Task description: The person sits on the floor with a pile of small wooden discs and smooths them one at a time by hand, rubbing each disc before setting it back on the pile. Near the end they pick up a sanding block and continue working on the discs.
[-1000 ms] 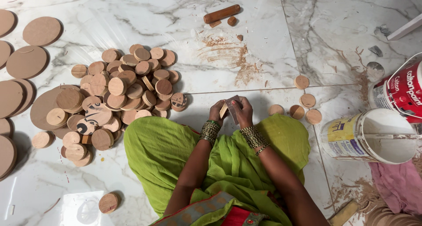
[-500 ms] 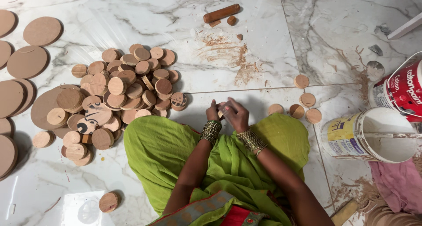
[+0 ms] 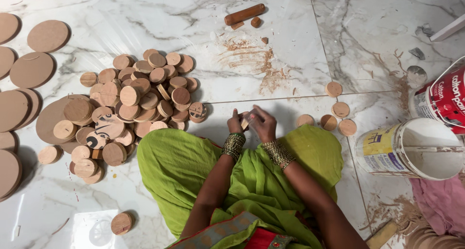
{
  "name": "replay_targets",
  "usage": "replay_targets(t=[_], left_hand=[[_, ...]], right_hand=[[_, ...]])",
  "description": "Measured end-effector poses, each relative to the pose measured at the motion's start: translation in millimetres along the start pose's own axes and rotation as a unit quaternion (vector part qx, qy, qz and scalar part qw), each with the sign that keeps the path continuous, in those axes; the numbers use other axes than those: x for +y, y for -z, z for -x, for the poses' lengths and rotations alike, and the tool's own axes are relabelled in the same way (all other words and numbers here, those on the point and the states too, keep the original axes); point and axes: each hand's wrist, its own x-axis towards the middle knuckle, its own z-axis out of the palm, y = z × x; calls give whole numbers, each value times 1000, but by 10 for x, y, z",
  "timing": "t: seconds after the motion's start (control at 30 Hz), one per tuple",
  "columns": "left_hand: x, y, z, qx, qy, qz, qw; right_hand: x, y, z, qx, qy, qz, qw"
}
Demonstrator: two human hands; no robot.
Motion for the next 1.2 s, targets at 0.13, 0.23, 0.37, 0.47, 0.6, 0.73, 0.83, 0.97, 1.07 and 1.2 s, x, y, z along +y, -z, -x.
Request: replay_targets(t=[0.13,0.23,0.37,0.47,0.6,0.73,0.83,0.97,1.07,1.2], left_hand=[[-8,-13,3,8,-31,-86,996],[-4,-11,-12,20,-33,-56,998],[-6,-7,-14,22,-12,-24,999],[-15,-6,-3,19,-10,-59,998],[0,-13,-8,-1,-44,-40,998],[5,-34,-19,25,-66,-72,995],[-17,-39,-4,46,-62,-105,992],[-32,-17,8,14,-131,-110,985],[-29,-16,6,19,-128,-121,984],[-31,-56,13,40,-156,-151,975]], right_hand=[[-7,-6,-28,44,-20,37,998],[-15,-15,-6,25,11,72,997],[-13,-12,10,14,59,53,997],[-3,-1,0,33,-6,13,999],[2,-2,-3,27,56,49,997],[1,-4,3,0,61,39,997],[-6,8,-8,36,8,33,999],[-21,16,-2,49,31,89,994],[-34,16,2,16,67,113,991],[-52,17,-5,31,-14,49,998]])
